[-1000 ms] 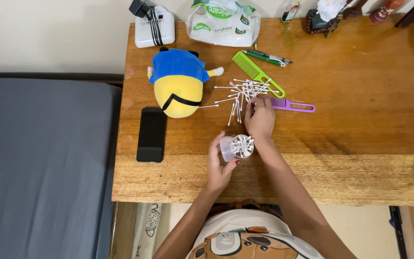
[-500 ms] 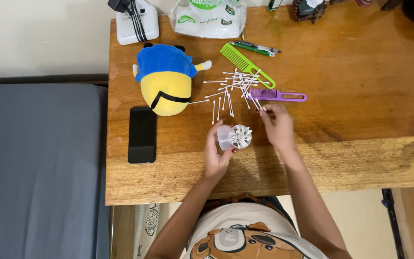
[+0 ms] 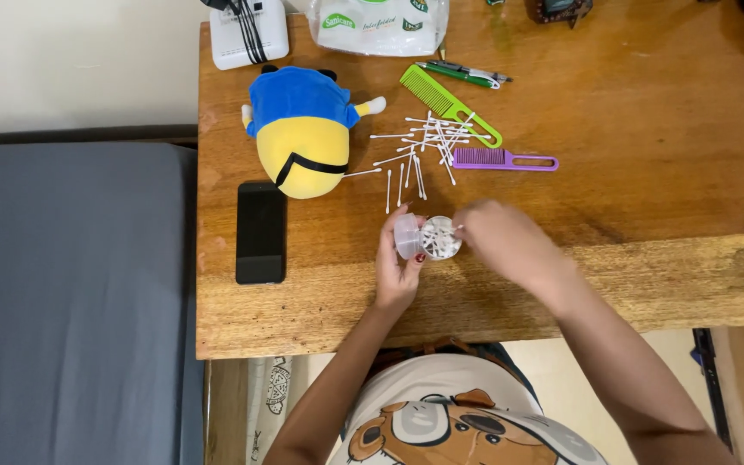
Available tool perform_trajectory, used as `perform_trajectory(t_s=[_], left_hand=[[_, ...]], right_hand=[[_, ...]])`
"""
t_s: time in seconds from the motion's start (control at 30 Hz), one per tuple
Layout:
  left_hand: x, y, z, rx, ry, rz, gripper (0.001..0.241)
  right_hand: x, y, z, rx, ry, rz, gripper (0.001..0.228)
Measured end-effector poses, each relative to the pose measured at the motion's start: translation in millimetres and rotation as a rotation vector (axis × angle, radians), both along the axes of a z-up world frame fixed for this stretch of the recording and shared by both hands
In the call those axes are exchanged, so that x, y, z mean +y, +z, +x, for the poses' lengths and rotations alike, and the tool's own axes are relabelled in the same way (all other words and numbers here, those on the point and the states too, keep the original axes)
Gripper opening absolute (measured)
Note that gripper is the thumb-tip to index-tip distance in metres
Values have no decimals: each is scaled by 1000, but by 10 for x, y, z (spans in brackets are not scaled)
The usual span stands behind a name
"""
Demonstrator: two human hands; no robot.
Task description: The person folds a pink plastic bag on a wooden table and places it into a drawer. They then pick up a small bottle and put it in the drawer. Finally, they gather scattered cotton swabs from the table and place them into a small container.
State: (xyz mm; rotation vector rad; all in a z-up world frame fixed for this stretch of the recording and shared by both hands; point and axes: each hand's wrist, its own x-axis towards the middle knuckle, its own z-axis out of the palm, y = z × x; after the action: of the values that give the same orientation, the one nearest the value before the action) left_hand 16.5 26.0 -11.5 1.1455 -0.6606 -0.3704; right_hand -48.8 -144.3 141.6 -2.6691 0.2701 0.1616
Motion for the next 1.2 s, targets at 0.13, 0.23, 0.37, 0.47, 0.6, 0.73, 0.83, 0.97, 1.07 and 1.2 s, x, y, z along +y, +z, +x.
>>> perform_trajectory(t_s=[0.13, 0.23, 0.37, 0.47, 0.6, 0.73, 0.83, 0.97, 1.07, 1.2], left_hand=[[-1, -51, -3, -13, 14, 35, 76], [-6, -77, 1, 15, 2, -12, 76], [5, -60, 11, 15, 2, 2, 78], [5, -66, 22, 7, -3, 4, 79], [10, -38, 32, 5, -24, -25, 83], [4, -35, 44, -87, 7, 39, 84], [15, 2, 60, -97, 17, 57, 83], [26, 58, 66, -33, -2, 30, 80], [24, 53, 64, -44, -1, 32, 80], [-4, 17, 50, -51, -20, -1, 85]], right_hand=[[121, 64, 97, 85, 26, -122, 13], [96, 101, 94, 113, 6, -111, 13], [2, 142, 28, 101, -31, -15, 14], [12, 402, 48, 80, -52, -21, 14], [-21, 183, 185, 96, -45, -114, 13], [-57, -369, 337, 119, 65, -298, 11], [-13, -344, 364, 139, 84, -271, 12], [-84, -54, 242, 55, 128, -54, 16], [-323, -65, 84, -56, 211, 54, 28], [-391, 98, 4, -144, 183, 166, 30]])
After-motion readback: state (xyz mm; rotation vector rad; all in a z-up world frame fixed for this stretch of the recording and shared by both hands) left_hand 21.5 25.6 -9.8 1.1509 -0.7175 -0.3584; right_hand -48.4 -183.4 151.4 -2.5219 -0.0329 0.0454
